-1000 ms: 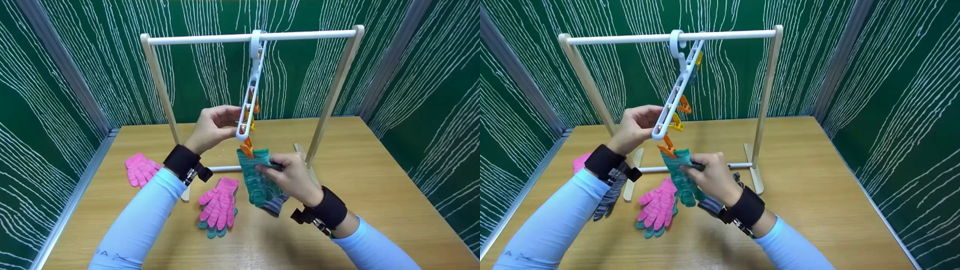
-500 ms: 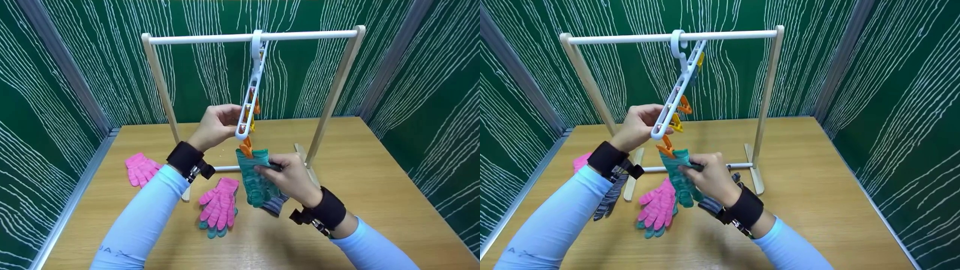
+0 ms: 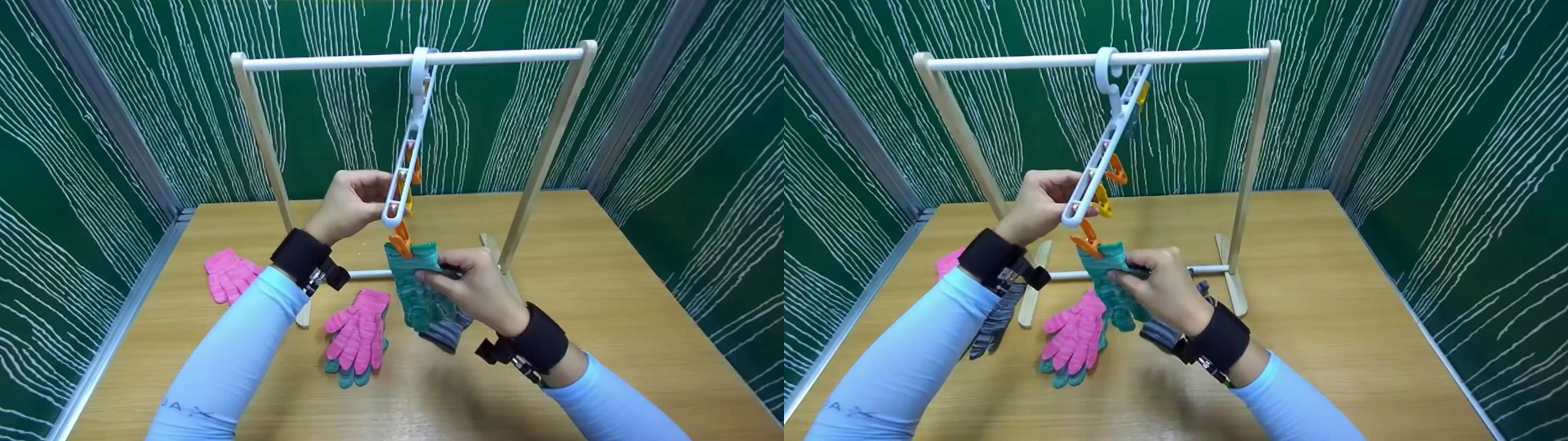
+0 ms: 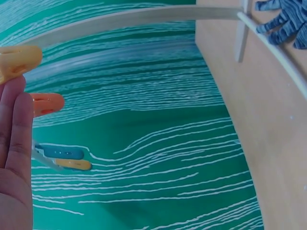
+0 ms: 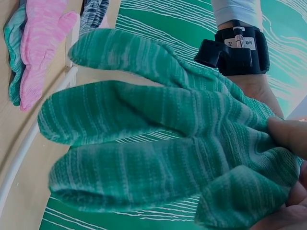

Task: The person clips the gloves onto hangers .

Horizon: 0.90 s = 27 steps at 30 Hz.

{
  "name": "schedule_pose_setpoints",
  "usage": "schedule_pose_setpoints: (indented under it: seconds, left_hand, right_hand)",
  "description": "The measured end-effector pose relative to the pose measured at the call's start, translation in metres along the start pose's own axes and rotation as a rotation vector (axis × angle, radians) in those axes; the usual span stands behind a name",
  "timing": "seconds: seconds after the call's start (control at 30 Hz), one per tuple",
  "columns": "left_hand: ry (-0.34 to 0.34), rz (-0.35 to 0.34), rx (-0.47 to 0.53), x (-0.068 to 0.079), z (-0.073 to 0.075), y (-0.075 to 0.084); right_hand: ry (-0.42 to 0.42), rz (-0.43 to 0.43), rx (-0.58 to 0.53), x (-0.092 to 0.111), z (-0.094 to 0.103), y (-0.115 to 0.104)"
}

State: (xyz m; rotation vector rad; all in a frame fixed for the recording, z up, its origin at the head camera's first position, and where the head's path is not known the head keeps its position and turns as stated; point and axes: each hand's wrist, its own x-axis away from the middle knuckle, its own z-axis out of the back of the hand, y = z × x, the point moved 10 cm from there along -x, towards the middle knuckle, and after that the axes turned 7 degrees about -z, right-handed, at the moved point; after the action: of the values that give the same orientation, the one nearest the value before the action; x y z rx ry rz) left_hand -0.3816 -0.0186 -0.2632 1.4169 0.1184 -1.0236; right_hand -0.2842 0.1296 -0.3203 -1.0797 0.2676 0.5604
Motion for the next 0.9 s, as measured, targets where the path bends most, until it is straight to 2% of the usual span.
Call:
schedule_pose_setpoints:
  seconds: [0.4, 0.6, 0.73, 0.9]
  left_hand:
    - [0.020, 0.061, 0.087, 0.003, 0.005, -0.009]
    - [0.035, 0.050, -0.005, 0.003, 0.011, -0.009]
    - [0.042, 0.050, -0.045, 0.004, 0.014, -0.008]
    - [0.041, 0.056, -0.046, 0.004, 0.015, -0.009]
  right_hand:
    - [0.044, 0.077, -0.017, -0.001, 0.017, 0.003]
    - [0.074, 0.045, 0.056, -0.001, 0.026, 0.016]
    - [0.045, 0.006, 0.095, 0.000, 0.027, 0.030]
    - [-0.041, -0.051, 0.126, 0.001, 0.023, 0.048]
